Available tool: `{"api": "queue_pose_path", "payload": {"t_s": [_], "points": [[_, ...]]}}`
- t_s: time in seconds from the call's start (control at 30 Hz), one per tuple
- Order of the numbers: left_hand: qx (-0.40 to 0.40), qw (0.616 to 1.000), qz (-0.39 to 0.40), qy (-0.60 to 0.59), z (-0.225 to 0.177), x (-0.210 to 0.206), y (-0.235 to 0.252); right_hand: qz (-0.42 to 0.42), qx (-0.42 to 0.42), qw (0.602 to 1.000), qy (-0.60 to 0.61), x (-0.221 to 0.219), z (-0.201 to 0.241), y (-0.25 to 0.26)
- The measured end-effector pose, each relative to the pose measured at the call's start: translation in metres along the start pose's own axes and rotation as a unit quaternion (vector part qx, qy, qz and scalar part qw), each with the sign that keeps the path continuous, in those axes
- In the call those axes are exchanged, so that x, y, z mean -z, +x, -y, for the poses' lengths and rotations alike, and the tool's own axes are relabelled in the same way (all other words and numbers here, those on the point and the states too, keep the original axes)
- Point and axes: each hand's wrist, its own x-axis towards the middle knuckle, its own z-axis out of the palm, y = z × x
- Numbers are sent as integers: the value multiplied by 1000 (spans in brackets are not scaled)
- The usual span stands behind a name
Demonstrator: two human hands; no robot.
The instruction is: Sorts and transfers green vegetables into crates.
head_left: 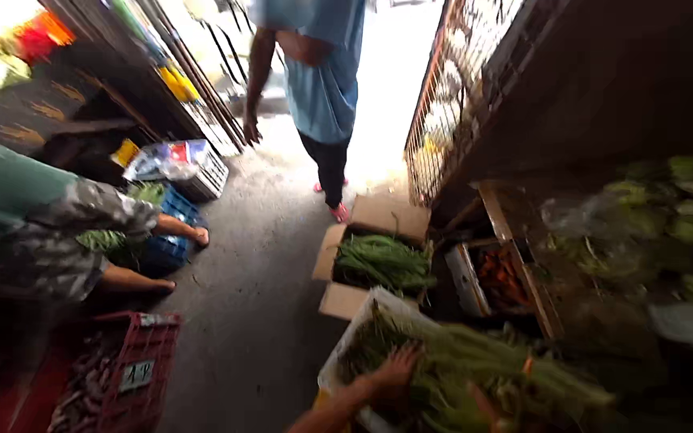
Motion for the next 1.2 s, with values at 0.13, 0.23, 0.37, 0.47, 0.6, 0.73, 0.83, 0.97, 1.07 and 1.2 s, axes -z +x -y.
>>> {"api": "queue_pose_path", "payload": {"t_s": [0.13, 0.23, 0.37, 0.47, 0.6, 0.73, 0.83, 0.97, 1.07, 1.2], "points": [[-122, 977, -93, -147, -10, 14, 29, -70, -4, 983, 171, -15, 55, 32], [-106, 933, -201, -280, -39, 31, 38, -71, 36, 962, 262, -33, 73, 65], [-103, 889, -318, -313, -47, 96, 81, -68, 126, 932, 333, -57, 100, 123], [-149, 872, -373, -280, -25, 160, 127, -69, 184, 914, 354, -78, 104, 169], [-119, 902, -354, -216, 33, 226, 174, -64, 177, 897, 400, -119, 63, 228], [-27, 935, -319, -155, 148, 228, 203, -89, 51, 897, 430, -165, -51, 282], [105, 950, -286, -72, 265, 204, 216, -117, -192, 923, 311, -196, -180, 316], [342, 929, -131, 46, 363, 158, 225, 75, -427, 895, -101, -201, -326, 328], [280, 940, -81, 177, 381, 124, 243, 225, -201, 840, -452, -206, -364, 341], [237, 938, -77, 239, 388, 110, 283, 293, -41, 728, -618, -207, -408, 381]]}}
